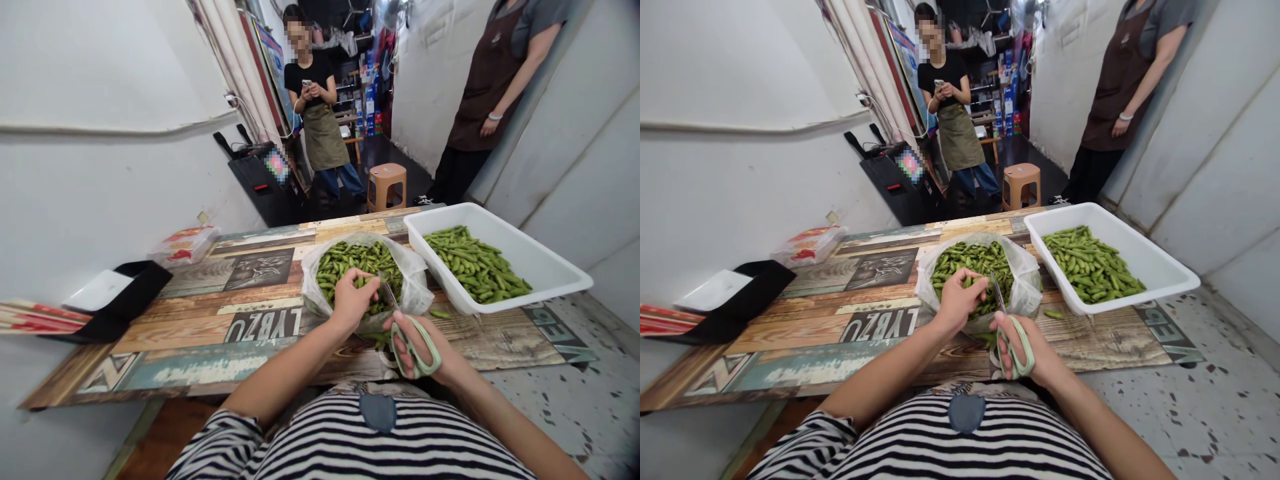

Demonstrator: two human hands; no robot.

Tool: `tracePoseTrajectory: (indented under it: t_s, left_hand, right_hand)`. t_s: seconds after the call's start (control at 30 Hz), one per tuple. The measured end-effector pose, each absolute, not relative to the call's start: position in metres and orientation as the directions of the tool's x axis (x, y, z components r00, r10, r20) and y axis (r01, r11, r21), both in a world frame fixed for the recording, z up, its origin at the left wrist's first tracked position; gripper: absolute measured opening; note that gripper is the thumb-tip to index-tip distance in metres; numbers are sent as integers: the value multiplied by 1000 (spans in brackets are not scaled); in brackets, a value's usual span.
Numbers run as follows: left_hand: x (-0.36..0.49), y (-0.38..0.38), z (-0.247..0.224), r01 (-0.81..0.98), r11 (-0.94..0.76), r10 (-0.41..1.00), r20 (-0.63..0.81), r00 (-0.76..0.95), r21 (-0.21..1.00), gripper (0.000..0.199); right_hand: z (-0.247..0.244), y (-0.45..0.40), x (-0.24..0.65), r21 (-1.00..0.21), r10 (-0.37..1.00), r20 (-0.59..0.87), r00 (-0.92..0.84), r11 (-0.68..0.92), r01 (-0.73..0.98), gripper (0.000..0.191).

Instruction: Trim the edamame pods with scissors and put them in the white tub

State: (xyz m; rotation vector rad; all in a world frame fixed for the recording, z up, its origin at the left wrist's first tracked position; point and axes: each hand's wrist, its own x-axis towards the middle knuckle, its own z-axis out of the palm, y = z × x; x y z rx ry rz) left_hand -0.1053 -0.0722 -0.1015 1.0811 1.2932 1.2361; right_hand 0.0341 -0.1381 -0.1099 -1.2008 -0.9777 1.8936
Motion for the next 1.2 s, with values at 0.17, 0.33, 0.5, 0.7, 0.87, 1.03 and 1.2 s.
tracePoseTrajectory:
  t_s: [0.17, 0.33, 0.5, 0.7, 0.87, 1.03, 1.2]
  left_hand:
    - [-87, -34, -67, -95, -7, 999, 2, -48, 995, 16]
    - [-33, 22, -26, 4, -14, 913, 12, 408, 1000, 49]
    - [-82, 29, -6, 412, -409, 868, 207, 451, 814, 56]
    - [-174, -7, -38, 941, -268, 948, -116, 295, 205, 26]
    - [-173, -17, -74, 965, -208, 967, -115, 228, 159, 18]
    - [-168, -28, -74, 794, -188, 960, -64, 274, 578, 11]
    - [-157, -52, -70, 396, 64, 901, -224, 372, 916, 23]
  right_hand:
    - [-105, -139, 39, -835, 828, -432, -357, -517, -188, 46]
    - [-110, -145, 40, -841, 827, -407, -387, -505, -195, 43]
    - [-114, -145, 53, -833, 842, -399, -364, -499, -240, 44]
    - [-115, -140, 51, -845, 825, -384, -414, -495, -202, 46]
    - [-114, -141, 40, -880, 830, -372, -415, -458, -128, 48]
    - [-110, -143, 43, -917, 832, -372, -412, -398, 25, 47]
    - [-108, -143, 45, -952, 846, -306, -436, -287, 109, 45]
